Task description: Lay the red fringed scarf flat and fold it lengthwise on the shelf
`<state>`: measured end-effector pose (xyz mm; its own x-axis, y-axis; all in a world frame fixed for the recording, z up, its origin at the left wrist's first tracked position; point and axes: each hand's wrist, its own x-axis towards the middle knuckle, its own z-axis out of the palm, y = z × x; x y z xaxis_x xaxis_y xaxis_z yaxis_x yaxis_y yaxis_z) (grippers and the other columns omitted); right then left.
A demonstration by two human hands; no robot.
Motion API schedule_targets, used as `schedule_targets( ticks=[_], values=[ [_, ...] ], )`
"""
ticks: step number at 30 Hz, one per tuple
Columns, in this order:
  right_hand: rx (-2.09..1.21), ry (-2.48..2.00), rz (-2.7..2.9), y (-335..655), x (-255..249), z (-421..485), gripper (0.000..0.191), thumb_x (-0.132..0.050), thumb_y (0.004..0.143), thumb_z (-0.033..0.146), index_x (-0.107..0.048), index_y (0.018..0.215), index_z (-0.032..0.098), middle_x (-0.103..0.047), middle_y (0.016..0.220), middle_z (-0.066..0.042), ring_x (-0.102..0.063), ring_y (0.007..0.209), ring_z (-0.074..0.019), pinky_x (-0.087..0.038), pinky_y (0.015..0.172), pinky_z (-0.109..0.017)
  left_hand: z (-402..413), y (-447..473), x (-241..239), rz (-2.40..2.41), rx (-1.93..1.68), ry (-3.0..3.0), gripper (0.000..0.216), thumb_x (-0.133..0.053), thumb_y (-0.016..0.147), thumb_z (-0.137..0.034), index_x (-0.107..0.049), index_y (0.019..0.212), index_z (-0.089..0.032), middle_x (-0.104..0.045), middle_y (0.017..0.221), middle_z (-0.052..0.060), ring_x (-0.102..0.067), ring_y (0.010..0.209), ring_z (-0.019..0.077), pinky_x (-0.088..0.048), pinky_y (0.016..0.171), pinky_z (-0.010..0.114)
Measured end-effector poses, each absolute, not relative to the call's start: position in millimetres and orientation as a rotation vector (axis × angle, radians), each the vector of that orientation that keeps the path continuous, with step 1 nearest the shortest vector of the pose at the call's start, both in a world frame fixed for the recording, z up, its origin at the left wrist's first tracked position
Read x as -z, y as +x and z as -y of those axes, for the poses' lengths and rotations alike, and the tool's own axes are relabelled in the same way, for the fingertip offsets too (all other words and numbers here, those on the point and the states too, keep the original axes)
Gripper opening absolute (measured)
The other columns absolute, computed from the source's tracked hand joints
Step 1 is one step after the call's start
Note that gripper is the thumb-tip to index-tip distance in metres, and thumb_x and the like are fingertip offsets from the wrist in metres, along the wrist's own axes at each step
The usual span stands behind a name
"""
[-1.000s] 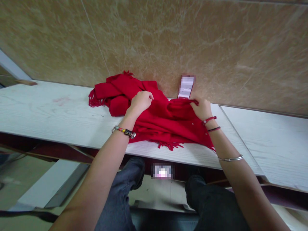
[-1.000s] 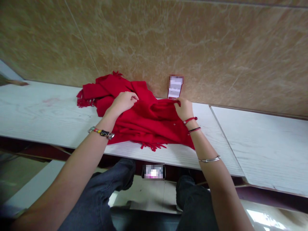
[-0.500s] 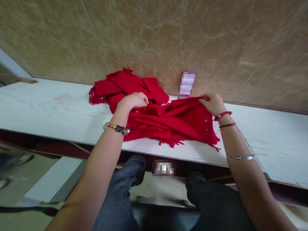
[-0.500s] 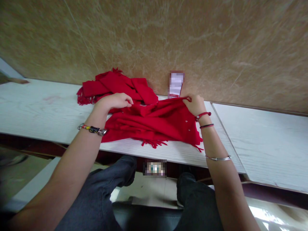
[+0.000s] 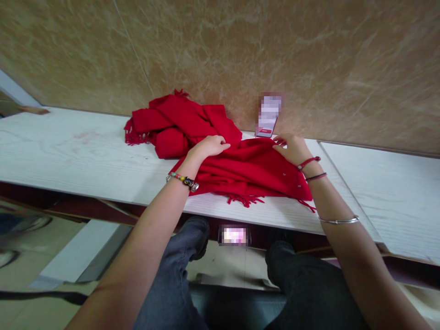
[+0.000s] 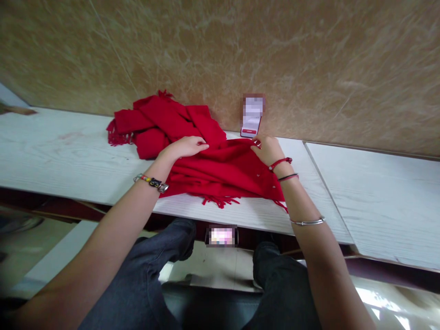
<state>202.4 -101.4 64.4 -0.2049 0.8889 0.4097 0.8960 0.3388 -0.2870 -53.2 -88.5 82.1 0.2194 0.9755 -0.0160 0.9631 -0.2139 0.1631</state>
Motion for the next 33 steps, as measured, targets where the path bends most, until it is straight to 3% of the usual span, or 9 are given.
schedule_targets(
  ticks=[6, 11, 16, 20, 24, 29, 33],
  values=[
    [0.103, -1.642, 2.060, 197.1, -65.3, 105.2, 0.025, -0.050, 0.077, 0.018, -0.072, 0.088, 0.015, -0.071, 0.088, -0.010, -0.064, 0.084, -0.0232, -0.046, 0.076, -0.033, 87.7, -50.0, -83.4, -1.843, -0.223, 2.403, 0.030, -0.050, 0.083, -0.032, -0.070, 0.100, -0.017, -0.071, 0.099, 0.005, -0.064, 0.089, 0.0168, -0.043, 0.075, 0.020],
    [0.114, -1.710, 1.836, 203.4, -77.7, 109.0, 0.025, -0.048, 0.078, 0.019, -0.069, 0.090, 0.016, -0.071, 0.088, -0.010, -0.063, 0.085, -0.0249, -0.046, 0.077, -0.035, 84.9, -54.6, -85.3, -1.834, -0.379, 2.324, 0.040, -0.035, 0.091, -0.032, -0.071, 0.096, -0.013, -0.072, 0.093, 0.006, -0.065, 0.082, 0.0139, -0.043, 0.070, 0.018],
    [0.118, -1.719, 1.681, 216.5, -80.9, 104.8, 0.022, -0.048, 0.076, 0.021, -0.067, 0.086, 0.018, -0.070, 0.084, -0.009, -0.063, 0.082, -0.0238, -0.047, 0.076, -0.036, 85.4, -53.3, -80.6, -1.795, -0.150, 2.373, 0.030, -0.050, 0.083, -0.028, -0.070, 0.103, -0.017, -0.070, 0.104, 0.005, -0.064, 0.091, 0.0150, -0.043, 0.072, 0.016],
    [0.031, -1.649, 1.720, 219.0, -77.0, 102.2, 0.015, -0.053, 0.069, 0.022, -0.066, 0.077, 0.020, -0.069, 0.077, -0.007, -0.062, 0.075, -0.0222, -0.049, 0.072, -0.036, 88.5, -48.0, -81.6, -1.712, 0.025, 2.369, 0.036, -0.050, 0.078, -0.019, -0.068, 0.110, -0.018, -0.068, 0.112, 0.003, -0.063, 0.096, 0.0131, -0.042, 0.074, 0.012],
    [-0.145, -1.559, 1.794, 212.0, -76.0, 105.2, 0.014, -0.058, 0.068, 0.021, -0.066, 0.080, 0.020, -0.068, 0.077, -0.006, -0.061, 0.073, -0.0210, -0.049, 0.072, -0.036, 88.9, -47.4, -83.4, -1.717, 0.063, 2.338, 0.042, -0.049, 0.074, -0.013, -0.068, 0.111, -0.020, -0.069, 0.108, 0.000, -0.065, 0.088, 0.0123, -0.043, 0.069, 0.012],
    [-0.282, -1.476, 1.905, 207.0, -76.8, 106.8, 0.028, -0.060, 0.073, 0.033, -0.069, 0.094, 0.017, -0.066, 0.070, -0.004, -0.059, 0.066, -0.0181, -0.047, 0.065, -0.031, 88.0, -48.8, -84.4, -1.759, -0.094, 2.379, 0.035, -0.051, 0.075, -0.016, -0.071, 0.105, -0.019, -0.071, 0.103, 0.001, -0.065, 0.087, 0.0132, -0.043, 0.070, 0.014],
    [-0.194, -1.576, 2.046, 208.2, -78.5, 106.9, 0.023, -0.057, 0.075, 0.027, -0.073, 0.088, 0.016, -0.067, 0.069, -0.004, -0.058, 0.066, -0.0174, -0.044, 0.064, -0.029, 86.5, -49.9, -86.2, -1.774, -0.320, 2.377, 0.027, -0.053, 0.076, -0.020, -0.074, 0.094, -0.019, -0.072, 0.097, 0.003, -0.065, 0.088, 0.0160, -0.045, 0.075, 0.018]
  ],
)
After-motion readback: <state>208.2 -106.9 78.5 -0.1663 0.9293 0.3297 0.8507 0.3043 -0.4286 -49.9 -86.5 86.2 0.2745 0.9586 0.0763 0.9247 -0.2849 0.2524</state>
